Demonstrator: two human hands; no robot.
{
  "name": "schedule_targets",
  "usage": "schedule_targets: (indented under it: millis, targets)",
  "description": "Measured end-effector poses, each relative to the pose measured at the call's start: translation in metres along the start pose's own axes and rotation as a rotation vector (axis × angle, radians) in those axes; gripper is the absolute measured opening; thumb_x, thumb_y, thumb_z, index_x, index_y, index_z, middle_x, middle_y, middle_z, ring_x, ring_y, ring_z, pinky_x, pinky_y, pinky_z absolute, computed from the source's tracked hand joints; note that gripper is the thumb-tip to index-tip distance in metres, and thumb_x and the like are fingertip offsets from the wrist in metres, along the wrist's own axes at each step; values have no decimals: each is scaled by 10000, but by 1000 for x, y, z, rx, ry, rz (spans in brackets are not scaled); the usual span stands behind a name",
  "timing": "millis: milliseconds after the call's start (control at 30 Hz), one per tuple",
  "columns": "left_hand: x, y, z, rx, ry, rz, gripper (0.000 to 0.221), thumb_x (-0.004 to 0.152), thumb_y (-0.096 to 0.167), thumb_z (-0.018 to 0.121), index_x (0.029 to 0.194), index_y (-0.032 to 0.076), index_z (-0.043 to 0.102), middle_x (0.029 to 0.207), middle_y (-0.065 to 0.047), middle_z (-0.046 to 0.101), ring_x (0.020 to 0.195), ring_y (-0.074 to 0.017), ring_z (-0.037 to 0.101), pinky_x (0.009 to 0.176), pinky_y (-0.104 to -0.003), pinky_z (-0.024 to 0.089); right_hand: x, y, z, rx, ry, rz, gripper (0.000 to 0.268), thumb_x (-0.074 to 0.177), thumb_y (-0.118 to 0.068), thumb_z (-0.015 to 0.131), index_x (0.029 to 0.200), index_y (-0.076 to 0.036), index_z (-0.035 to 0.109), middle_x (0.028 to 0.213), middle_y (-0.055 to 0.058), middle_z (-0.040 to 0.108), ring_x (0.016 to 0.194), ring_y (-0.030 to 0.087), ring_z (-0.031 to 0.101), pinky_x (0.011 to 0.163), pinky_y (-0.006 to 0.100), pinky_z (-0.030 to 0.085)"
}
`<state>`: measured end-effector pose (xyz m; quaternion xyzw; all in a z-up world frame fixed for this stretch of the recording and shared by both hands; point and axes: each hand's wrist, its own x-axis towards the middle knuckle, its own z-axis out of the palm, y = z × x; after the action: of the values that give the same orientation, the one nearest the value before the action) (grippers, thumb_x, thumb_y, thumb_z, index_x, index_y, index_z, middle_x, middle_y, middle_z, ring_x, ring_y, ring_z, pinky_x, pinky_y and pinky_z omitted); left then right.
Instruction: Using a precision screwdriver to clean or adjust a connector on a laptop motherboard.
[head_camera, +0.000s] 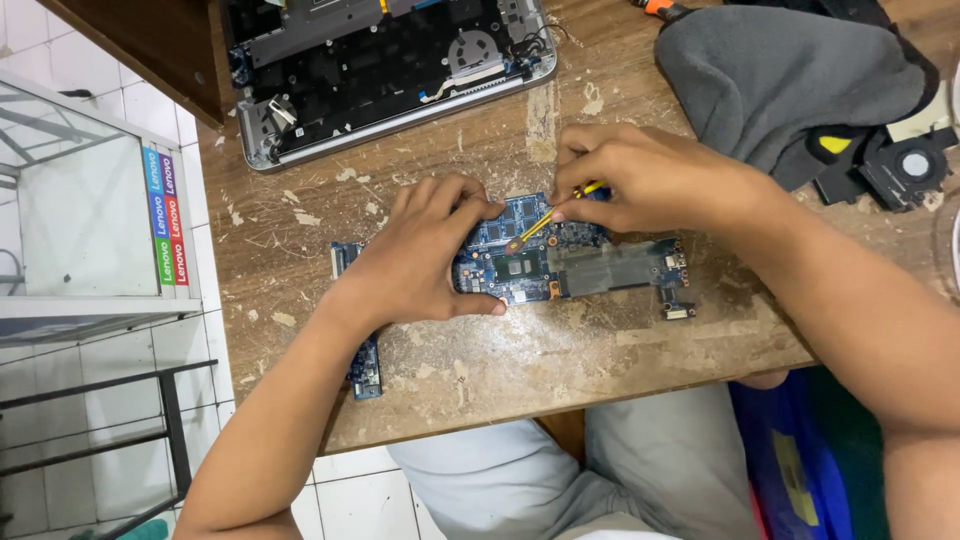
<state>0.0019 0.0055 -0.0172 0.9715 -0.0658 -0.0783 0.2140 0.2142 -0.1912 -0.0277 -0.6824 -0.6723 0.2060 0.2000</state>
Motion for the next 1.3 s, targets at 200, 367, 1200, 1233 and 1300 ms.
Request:
schedule_targets:
  millis: [200, 367, 1200, 1233, 1300]
  targets:
    - [0, 1, -2, 24, 14, 10, 1008, 635, 662, 864, 1383, 89, 506, 1301, -136, 461, 1227, -342, 430, 1040, -517, 320, 6, -7, 19, -118, 150, -156, 216, 998, -293, 701, 1075, -93, 724, 948, 65, 536, 697, 261, 597, 515, 438, 495]
    - [1, 7, -9, 4, 37, 10, 977, 610, 580, 896, 1356, 56, 544, 1240, -149, 513, 1177, -341, 461, 1032, -488, 335, 1, 0, 3, 4, 172, -145, 169, 939, -285, 772, 983, -122, 784, 853, 32, 584, 701, 234, 621, 583, 387, 502]
    - [3, -5, 7, -28, 193, 10, 1073, 559, 782, 832, 1348, 88, 614, 1069, -89, 461, 1016, -291, 451, 946, -448, 340, 7, -26, -9, 21, 94, 64, 84, 900, -170, 781, 852, -103, 799, 850, 62, 673, 719, 237, 642, 637, 362, 541]
    - [3, -5, 6, -22, 190, 17, 1073, 559, 782, 832, 1348, 88, 614, 1069, -89, 461, 1016, -291, 451, 946, -448, 340, 8, -24, -4, 20, 103, 68, 84, 900, -170, 781, 852, -103, 799, 850, 62, 673, 719, 237, 642, 637, 362, 541]
    - [4, -5, 6, -35, 193, 2, 1088, 552, 812, 821, 1336, 82, 633, 1043, -92, 475, 994, -282, 454, 939, -438, 350, 10, -19, 7, -15, 166, -9, 129, 934, -235, 776, 895, -116, 807, 853, 33, 663, 727, 176, 631, 643, 297, 527]
